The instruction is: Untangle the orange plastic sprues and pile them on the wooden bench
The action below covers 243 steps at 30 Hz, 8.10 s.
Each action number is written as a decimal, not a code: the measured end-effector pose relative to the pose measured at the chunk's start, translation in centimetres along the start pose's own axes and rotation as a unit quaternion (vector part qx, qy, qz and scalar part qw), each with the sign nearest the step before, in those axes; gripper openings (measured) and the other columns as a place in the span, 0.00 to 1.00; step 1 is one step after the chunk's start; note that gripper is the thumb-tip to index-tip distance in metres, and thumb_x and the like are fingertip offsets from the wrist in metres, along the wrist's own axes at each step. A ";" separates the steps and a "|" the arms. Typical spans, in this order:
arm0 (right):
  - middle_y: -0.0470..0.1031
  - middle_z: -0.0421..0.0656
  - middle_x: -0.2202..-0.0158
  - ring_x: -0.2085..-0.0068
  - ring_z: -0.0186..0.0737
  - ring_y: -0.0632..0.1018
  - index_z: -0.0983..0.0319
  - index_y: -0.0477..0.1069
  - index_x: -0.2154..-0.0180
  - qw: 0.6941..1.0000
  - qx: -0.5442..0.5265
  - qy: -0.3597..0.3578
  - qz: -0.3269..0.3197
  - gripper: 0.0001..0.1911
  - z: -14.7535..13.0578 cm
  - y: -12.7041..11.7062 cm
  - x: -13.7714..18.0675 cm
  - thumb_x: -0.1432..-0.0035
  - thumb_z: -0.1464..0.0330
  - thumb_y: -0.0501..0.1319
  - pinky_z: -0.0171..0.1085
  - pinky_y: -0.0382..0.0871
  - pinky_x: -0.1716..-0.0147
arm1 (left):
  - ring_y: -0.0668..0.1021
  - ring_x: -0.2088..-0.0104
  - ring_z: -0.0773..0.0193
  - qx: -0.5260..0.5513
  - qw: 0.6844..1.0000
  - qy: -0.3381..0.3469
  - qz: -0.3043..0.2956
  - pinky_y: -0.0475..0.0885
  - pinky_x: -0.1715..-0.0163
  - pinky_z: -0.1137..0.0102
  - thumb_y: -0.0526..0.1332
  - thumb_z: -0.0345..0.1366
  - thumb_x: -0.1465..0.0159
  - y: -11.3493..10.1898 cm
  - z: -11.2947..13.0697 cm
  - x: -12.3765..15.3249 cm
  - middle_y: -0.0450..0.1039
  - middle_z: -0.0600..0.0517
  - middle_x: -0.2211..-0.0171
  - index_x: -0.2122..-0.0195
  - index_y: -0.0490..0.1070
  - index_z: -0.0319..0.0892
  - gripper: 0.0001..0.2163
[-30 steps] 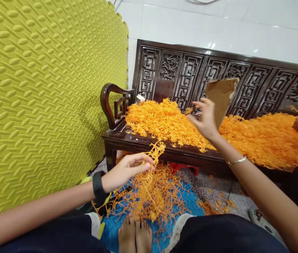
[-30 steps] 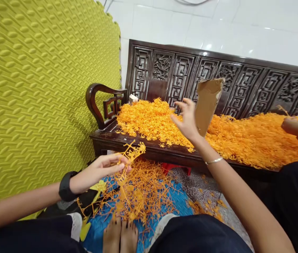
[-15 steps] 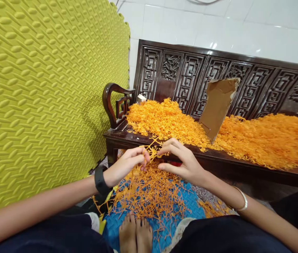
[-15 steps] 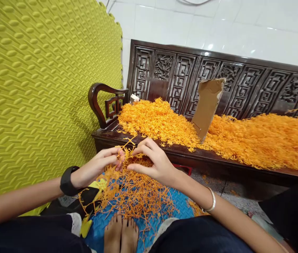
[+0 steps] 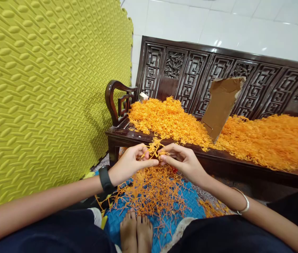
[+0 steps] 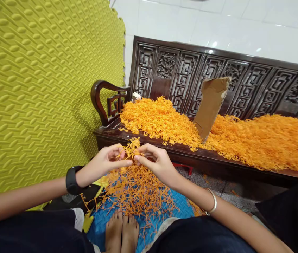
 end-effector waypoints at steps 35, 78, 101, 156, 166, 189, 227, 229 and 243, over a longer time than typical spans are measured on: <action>0.71 0.42 0.68 0.62 0.37 0.72 0.59 0.71 0.63 0.639 0.345 -0.514 0.457 0.13 -9.9 -12.0 3.4 0.51 0.77 0.63 0.40 0.65 0.61 | 0.70 0.72 0.68 0.077 0.990 -0.016 -0.114 0.65 0.69 0.71 0.58 0.39 0.41 -0.3 -0.9 0.2 0.67 0.54 0.73 0.68 0.67 0.39 0.08; 0.69 0.39 0.75 0.73 0.29 0.68 0.65 0.68 0.73 0.936 0.216 -0.108 -0.256 0.11 -1.6 2.0 1.1 0.41 0.66 0.55 0.30 0.61 0.71 | 0.56 0.80 0.74 -0.128 0.942 0.067 -0.301 0.52 0.80 0.76 0.53 0.37 0.37 2.5 1.6 2.0 0.50 0.59 0.82 0.79 0.58 0.39 0.14; 0.62 0.51 0.45 0.51 0.51 0.69 0.61 0.46 0.39 0.853 0.443 -0.121 0.246 0.36 -1.5 -15.2 -5.0 0.47 0.67 0.57 0.51 0.62 0.51 | 0.67 0.68 0.67 -0.148 0.977 0.106 -0.113 0.62 0.65 0.73 0.52 0.38 0.36 -0.6 0.0 0.8 0.65 0.54 0.70 0.68 0.67 0.39 0.10; 0.73 0.49 0.57 0.59 0.38 0.75 0.64 0.69 0.56 0.991 0.083 0.018 -0.101 0.19 1.8 -5.5 -5.4 0.42 0.58 0.53 0.40 0.68 0.55 | 0.67 0.65 0.63 -0.286 0.916 0.214 -0.182 0.61 0.62 0.69 0.49 0.35 0.35 1.2 3.3 2.2 0.67 0.49 0.67 0.67 0.66 0.38 0.10; 0.75 0.43 0.68 0.68 0.32 0.74 0.65 0.73 0.66 0.959 0.150 -0.034 -0.239 0.12 -1.4 1.7 -1.2 0.49 0.63 0.63 0.32 0.67 0.66 | 0.67 0.66 0.64 -0.247 0.912 0.207 -0.253 0.61 0.63 0.71 0.54 0.35 0.37 1.9 2.9 2.6 0.68 0.51 0.71 0.71 0.68 0.39 0.08; 0.69 0.39 0.75 0.72 0.29 0.69 0.65 0.67 0.73 0.941 0.122 0.089 -0.303 0.14 2.5 -1.4 2.2 0.42 0.62 0.55 0.30 0.63 0.71 | 0.68 0.76 0.69 -0.163 0.946 0.079 -0.269 0.62 0.73 0.74 0.51 0.41 0.35 -1.0 1.3 2.8 0.65 0.54 0.78 0.78 0.66 0.38 0.17; 0.75 0.47 0.65 0.64 0.35 0.75 0.66 0.71 0.61 0.970 0.050 0.034 -0.237 0.20 2.2 -1.0 -3.3 0.43 0.56 0.54 0.38 0.68 0.60 | 0.67 0.64 0.65 -0.106 0.983 0.122 -0.091 0.62 0.60 0.68 0.54 0.38 0.36 -0.7 0.6 0.5 0.65 0.51 0.63 0.47 0.63 0.46 0.16; 0.74 0.44 0.66 0.66 0.33 0.74 0.66 0.71 0.61 0.966 0.052 0.035 -0.253 0.17 1.2 1.1 -2.1 0.45 0.58 0.59 0.35 0.68 0.63 | 0.67 0.64 0.65 -0.137 0.976 0.141 -0.095 0.63 0.60 0.68 0.54 0.38 0.37 -0.5 0.8 0.6 0.66 0.52 0.65 0.49 0.65 0.46 0.15; 0.72 0.41 0.75 0.71 0.31 0.72 0.66 0.71 0.74 0.970 0.027 0.047 -0.235 0.17 1.6 0.9 -0.7 0.42 0.61 0.55 0.33 0.65 0.68 | 0.69 0.77 0.71 -0.027 0.991 0.085 -0.097 0.65 0.75 0.74 0.54 0.35 0.37 -0.4 1.9 1.4 0.66 0.55 0.75 0.60 0.65 0.39 0.07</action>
Point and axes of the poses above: each hand's wrist, its own x-axis away from the middle knuckle, its own y-axis out of the palm, z = x × y, the point moved 6 cm from there along -x, towards the middle knuckle
